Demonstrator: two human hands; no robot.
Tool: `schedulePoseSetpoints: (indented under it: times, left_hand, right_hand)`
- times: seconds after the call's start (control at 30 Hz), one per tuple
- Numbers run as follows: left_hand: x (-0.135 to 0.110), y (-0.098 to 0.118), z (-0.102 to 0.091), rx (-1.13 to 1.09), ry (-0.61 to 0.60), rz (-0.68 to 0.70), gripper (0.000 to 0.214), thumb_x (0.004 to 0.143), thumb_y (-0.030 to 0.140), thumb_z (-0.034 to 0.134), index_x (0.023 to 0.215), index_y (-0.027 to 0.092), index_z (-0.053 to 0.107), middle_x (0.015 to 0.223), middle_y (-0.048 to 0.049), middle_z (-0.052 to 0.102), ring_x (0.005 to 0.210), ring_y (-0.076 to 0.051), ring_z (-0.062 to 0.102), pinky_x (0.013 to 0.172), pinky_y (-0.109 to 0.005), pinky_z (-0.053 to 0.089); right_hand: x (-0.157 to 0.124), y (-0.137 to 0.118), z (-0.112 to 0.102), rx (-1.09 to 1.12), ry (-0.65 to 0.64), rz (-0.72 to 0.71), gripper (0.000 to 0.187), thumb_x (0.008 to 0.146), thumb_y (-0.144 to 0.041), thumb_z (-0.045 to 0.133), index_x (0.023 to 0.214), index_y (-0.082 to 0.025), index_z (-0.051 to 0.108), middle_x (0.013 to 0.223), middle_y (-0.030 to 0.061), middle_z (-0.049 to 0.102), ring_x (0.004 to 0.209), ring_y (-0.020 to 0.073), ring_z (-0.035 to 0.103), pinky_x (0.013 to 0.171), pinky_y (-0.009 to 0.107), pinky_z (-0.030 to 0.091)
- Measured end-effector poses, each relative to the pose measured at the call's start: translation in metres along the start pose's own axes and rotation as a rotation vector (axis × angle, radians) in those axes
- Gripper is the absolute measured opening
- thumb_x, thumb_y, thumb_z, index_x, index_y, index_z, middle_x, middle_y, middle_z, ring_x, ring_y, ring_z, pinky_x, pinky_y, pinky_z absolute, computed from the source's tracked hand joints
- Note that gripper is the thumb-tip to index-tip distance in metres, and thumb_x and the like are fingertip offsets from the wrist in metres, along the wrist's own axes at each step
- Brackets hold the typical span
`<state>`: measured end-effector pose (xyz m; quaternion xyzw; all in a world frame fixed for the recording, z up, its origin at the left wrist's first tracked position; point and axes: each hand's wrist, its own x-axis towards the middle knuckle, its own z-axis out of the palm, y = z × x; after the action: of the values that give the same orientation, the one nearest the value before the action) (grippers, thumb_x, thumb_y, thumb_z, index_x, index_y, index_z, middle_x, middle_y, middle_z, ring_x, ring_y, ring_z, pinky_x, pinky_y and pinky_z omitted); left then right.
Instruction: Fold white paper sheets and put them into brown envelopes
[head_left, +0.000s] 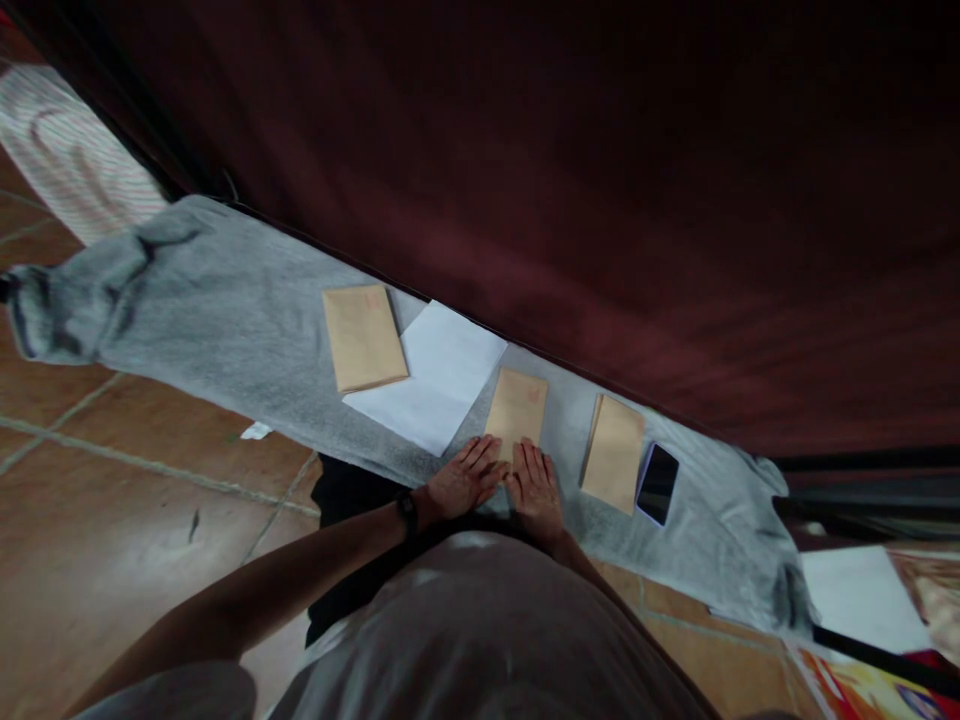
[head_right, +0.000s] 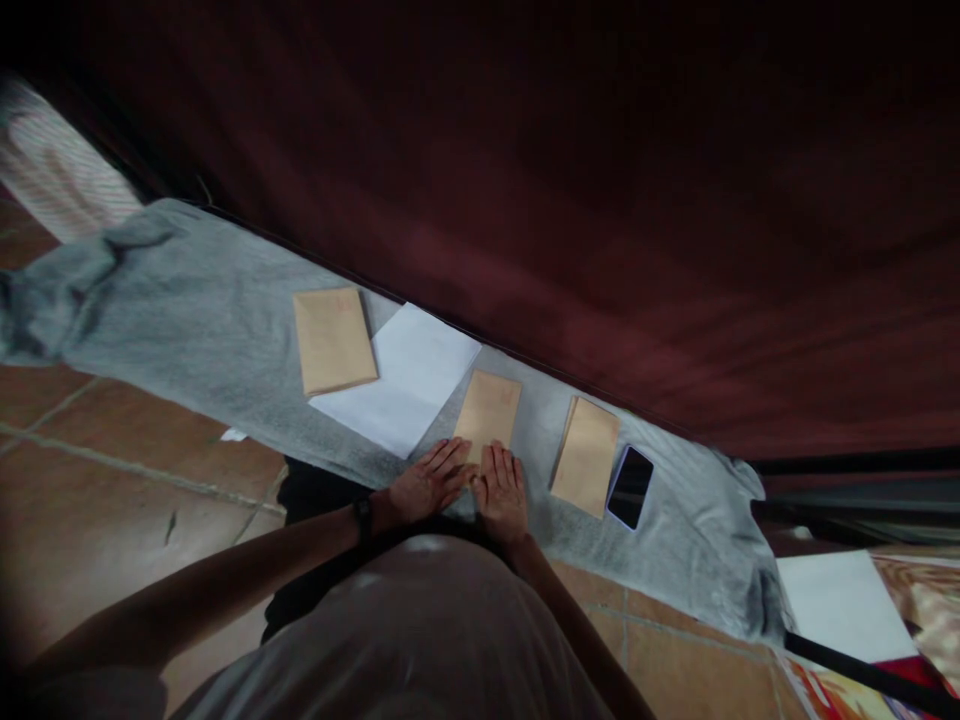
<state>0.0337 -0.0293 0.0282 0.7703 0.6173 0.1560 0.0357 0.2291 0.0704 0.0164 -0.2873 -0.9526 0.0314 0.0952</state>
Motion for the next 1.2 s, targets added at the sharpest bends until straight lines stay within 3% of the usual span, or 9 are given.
schedulePoseSetpoints:
  times: [0.27, 0.4, 0.47, 0.63, 0.77, 0.93, 1.2]
  left_hand:
    - [0.004, -0.001, -0.004, -0.044, 0.01, -0.024, 0.039, 0.098, 0.035, 0.056, 0.132, 0.017, 0.06, 0.155, -0.0165, 0.048, 0.148, -0.03, 0.039, 0.123, -0.048, 0.031]
    - [0.016, -0.004, -0.006, -0.041, 0.0, -0.043, 0.042, 0.101, 0.037, 0.048, 0.134, 0.014, 0.06, 0.146, -0.0165, 0.057, 0.143, -0.028, 0.047, 0.123, -0.046, 0.031]
    - [0.031, -0.007, -0.006, -0.045, 0.018, -0.058, 0.045, 0.103, 0.035, 0.045, 0.139, 0.012, 0.056, 0.149, -0.016, 0.056, 0.144, -0.026, 0.045, 0.125, -0.044, 0.029]
    - [0.091, -0.017, 0.004, -0.035, 0.073, -0.025, 0.055, 0.102, 0.036, 0.045, 0.151, 0.011, 0.044, 0.165, -0.0157, 0.035, 0.155, -0.027, 0.027, 0.127, -0.046, 0.019]
    - [0.12, -0.029, 0.017, -0.05, 0.077, -0.063, 0.054, 0.104, 0.037, 0.039, 0.152, 0.013, 0.043, 0.165, -0.0155, 0.033, 0.156, -0.026, 0.025, 0.127, -0.049, 0.018]
    - [0.11, -0.034, 0.025, -0.056, 0.077, -0.053, 0.053, 0.105, 0.04, 0.036, 0.153, 0.017, 0.043, 0.165, -0.0116, 0.036, 0.155, -0.024, 0.027, 0.127, -0.048, 0.017]
    - [0.078, -0.024, 0.013, -0.075, 0.0, 0.005, 0.052, 0.105, 0.034, 0.036, 0.153, 0.014, 0.043, 0.164, -0.0113, 0.038, 0.154, -0.022, 0.029, 0.127, -0.042, 0.019]
  right_hand:
    - [-0.021, -0.005, -0.005, -0.008, -0.038, -0.018, 0.061, 0.105, -0.031, 0.041, 0.163, -0.017, 0.025, 0.163, 0.0117, 0.038, 0.151, 0.0264, 0.037, 0.124, 0.049, 0.029]
    - [-0.023, -0.006, -0.006, -0.014, -0.045, -0.022, 0.061, 0.105, -0.031, 0.041, 0.162, -0.016, 0.027, 0.164, 0.0115, 0.037, 0.152, 0.0261, 0.035, 0.125, 0.048, 0.028]
    - [-0.024, -0.006, -0.005, -0.014, -0.036, -0.026, 0.06, 0.105, -0.031, 0.041, 0.162, -0.016, 0.029, 0.164, 0.0115, 0.036, 0.152, 0.0262, 0.035, 0.125, 0.048, 0.028]
    - [-0.023, -0.006, -0.004, 0.001, -0.035, -0.014, 0.06, 0.105, -0.032, 0.044, 0.161, -0.017, 0.03, 0.16, 0.0116, 0.044, 0.149, 0.0269, 0.039, 0.125, 0.049, 0.028]
    - [-0.02, -0.007, -0.007, -0.01, -0.059, -0.002, 0.062, 0.104, -0.033, 0.044, 0.162, -0.017, 0.028, 0.162, 0.0109, 0.04, 0.15, 0.0258, 0.037, 0.125, 0.048, 0.026]
    - [-0.019, -0.006, -0.008, -0.01, -0.083, 0.003, 0.061, 0.104, -0.034, 0.045, 0.161, -0.018, 0.03, 0.162, 0.0102, 0.041, 0.15, 0.0255, 0.037, 0.126, 0.047, 0.025]
    - [-0.021, -0.005, -0.004, 0.027, -0.037, -0.011, 0.061, 0.105, -0.034, 0.042, 0.162, -0.017, 0.028, 0.161, 0.0112, 0.041, 0.15, 0.0274, 0.036, 0.125, 0.049, 0.026]
